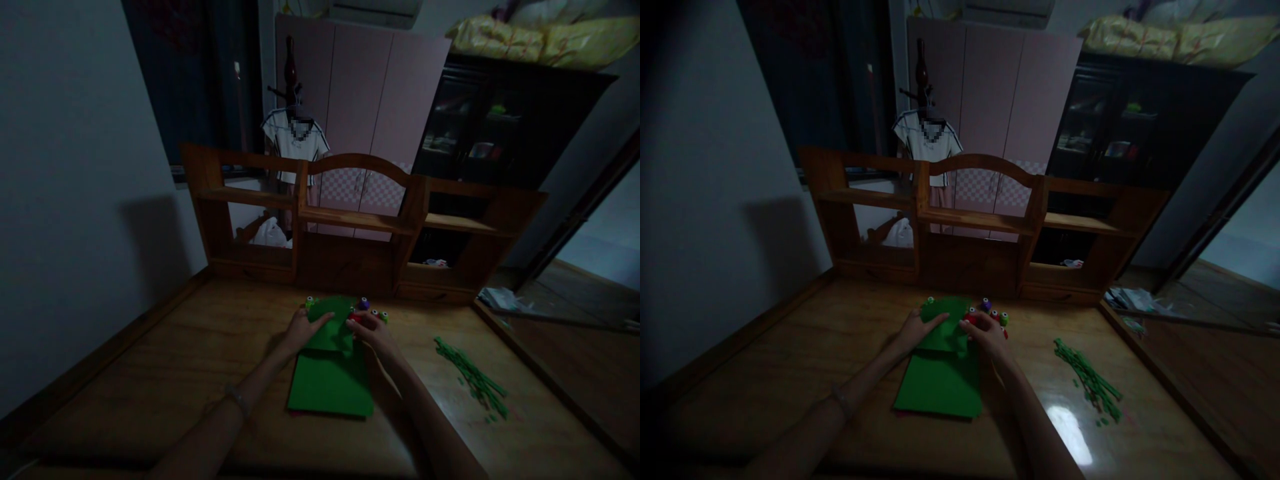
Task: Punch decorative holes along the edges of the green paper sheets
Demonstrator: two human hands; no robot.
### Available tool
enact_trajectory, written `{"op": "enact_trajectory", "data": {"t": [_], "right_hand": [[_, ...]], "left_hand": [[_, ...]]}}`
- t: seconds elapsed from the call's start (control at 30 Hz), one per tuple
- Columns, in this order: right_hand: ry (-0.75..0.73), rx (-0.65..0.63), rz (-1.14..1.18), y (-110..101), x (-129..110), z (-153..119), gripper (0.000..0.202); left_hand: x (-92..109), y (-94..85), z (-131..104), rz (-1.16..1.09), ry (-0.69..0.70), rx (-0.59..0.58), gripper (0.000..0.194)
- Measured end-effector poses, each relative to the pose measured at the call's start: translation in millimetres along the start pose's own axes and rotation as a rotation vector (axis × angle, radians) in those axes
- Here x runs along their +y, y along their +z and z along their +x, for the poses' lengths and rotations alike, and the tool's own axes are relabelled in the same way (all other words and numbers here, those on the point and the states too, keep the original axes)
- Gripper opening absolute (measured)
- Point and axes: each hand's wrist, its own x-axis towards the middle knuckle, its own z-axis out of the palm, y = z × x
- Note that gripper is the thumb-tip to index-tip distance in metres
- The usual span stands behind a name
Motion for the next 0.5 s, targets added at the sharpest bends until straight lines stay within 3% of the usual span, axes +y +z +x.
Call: {"op": "enact_trajectory", "data": {"t": [0.5], "right_hand": [[0.009, -0.012, -0.029, -0.2, 2.4, -0.2, 0.033]], "left_hand": [[-2.0, 0.0, 2.7, 0.104, 0.062, -0.012, 0.038]]}}
